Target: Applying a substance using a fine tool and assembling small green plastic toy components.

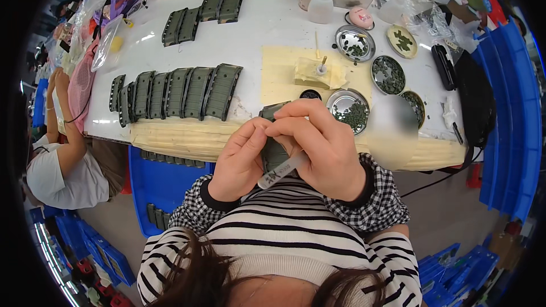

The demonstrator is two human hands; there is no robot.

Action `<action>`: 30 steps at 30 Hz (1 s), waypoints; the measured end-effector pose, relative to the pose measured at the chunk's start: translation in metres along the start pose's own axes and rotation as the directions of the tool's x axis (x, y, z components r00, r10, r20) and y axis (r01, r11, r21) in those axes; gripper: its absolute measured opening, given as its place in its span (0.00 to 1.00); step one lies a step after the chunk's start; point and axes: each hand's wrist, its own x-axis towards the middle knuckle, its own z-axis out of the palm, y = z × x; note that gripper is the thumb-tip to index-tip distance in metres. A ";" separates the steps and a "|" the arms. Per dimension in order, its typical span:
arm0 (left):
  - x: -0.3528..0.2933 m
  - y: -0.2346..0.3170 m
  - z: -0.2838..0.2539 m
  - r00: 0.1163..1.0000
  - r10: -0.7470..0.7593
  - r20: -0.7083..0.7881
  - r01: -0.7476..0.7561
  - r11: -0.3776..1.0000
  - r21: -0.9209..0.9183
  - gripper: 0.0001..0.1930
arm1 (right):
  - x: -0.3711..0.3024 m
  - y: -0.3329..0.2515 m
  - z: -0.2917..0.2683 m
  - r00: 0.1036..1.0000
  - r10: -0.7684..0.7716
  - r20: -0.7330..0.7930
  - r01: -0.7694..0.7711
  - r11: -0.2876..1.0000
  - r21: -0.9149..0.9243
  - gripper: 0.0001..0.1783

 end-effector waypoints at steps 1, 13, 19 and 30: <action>-0.001 0.000 0.001 1.000 0.006 -0.027 -0.006 1.000 -0.006 0.09 | 0.000 -0.001 0.002 1.000 -0.008 -0.002 0.008 1.000 -0.010 0.13; 0.001 0.002 -0.002 0.988 0.156 0.014 -0.156 0.986 0.051 0.08 | -0.003 0.001 0.006 0.999 -0.044 -0.015 0.043 0.997 -0.057 0.14; 0.000 0.003 -0.012 0.960 0.273 0.060 -0.272 0.859 0.433 0.09 | -0.005 0.000 -0.004 0.980 -0.149 0.133 0.180 0.947 -0.267 0.17; -0.002 0.000 -0.002 0.903 0.364 0.227 -0.422 0.665 0.616 0.44 | 0.006 0.019 -0.012 0.994 -0.094 0.063 0.106 0.968 -0.226 0.15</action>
